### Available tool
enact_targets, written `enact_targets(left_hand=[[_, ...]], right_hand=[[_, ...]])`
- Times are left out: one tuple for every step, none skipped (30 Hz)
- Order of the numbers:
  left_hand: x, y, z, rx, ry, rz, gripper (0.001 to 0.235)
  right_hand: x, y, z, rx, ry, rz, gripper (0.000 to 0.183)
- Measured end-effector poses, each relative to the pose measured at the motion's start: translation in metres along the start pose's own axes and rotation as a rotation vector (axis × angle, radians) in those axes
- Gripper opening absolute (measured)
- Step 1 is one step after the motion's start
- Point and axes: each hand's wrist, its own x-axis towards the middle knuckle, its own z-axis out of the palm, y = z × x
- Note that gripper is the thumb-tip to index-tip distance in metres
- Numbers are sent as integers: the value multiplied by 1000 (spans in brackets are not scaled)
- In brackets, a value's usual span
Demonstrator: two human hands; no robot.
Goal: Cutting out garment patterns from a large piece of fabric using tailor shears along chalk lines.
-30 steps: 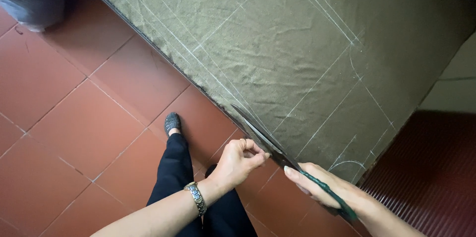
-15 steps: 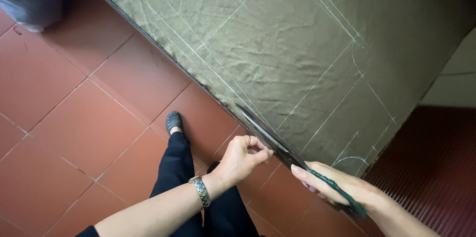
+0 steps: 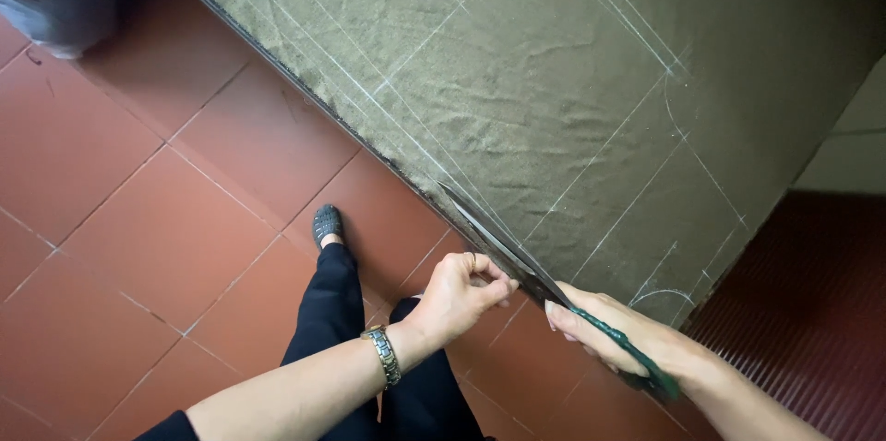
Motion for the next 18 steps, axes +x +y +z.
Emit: enact_targets(left_hand=[[3, -4, 0, 9, -5, 14, 16], [6, -9, 1, 17, -10, 27, 16], [3, -4, 0, 19, -11, 26, 16], [1, 1, -1, 24, -10, 7, 16], [-2, 5, -1, 29, -9, -12, 16], [-2, 3, -1, 30, -10, -14, 16], [0, 2, -1, 28, -13, -5, 16], [1, 0, -1, 26, -15, 5, 16], [2, -2, -1, 28, -16, 4, 16], [2, -4, 0, 17, -17, 18, 17], [3, -6, 0, 6, -18, 32, 17], [3, -5, 0, 8, -19, 32, 17], [4, -5, 0, 16, -19, 28, 16], [4, -4, 0, 24, -20, 24, 16], [3, -3, 0, 24, -21, 23, 16], [2, -2, 0, 30, -21, 22, 16], [1, 0, -1, 36, -20, 20, 15], [2, 0, -1, 38, -21, 20, 15]], right_hand=[[4, 4, 1, -16, 7, -34, 39], [8, 9, 3, -32, 15, -69, 43], [6, 1, 2, -29, 15, -69, 43], [5, -6, 2, -4, 8, -38, 45], [3, -13, 1, 22, 0, -6, 47], [4, -12, 2, 25, -1, -5, 47], [5, -12, 2, 11, 9, -8, 45], [6, -11, 2, -2, 18, -10, 44], [8, -9, 2, 0, 19, -10, 44], [9, -7, 2, -7, 35, -39, 43], [10, -5, 3, -15, 51, -68, 44], [12, -2, 3, -14, 52, -68, 44], [14, 1, 4, -9, 56, -59, 43], [16, 4, 4, -5, 61, -49, 42], [16, 4, 4, -3, 61, -49, 42], [15, 3, 4, -10, 63, -37, 43], [15, 3, 4, -17, 65, -26, 44], [17, 7, 5, -15, 65, -26, 44]])
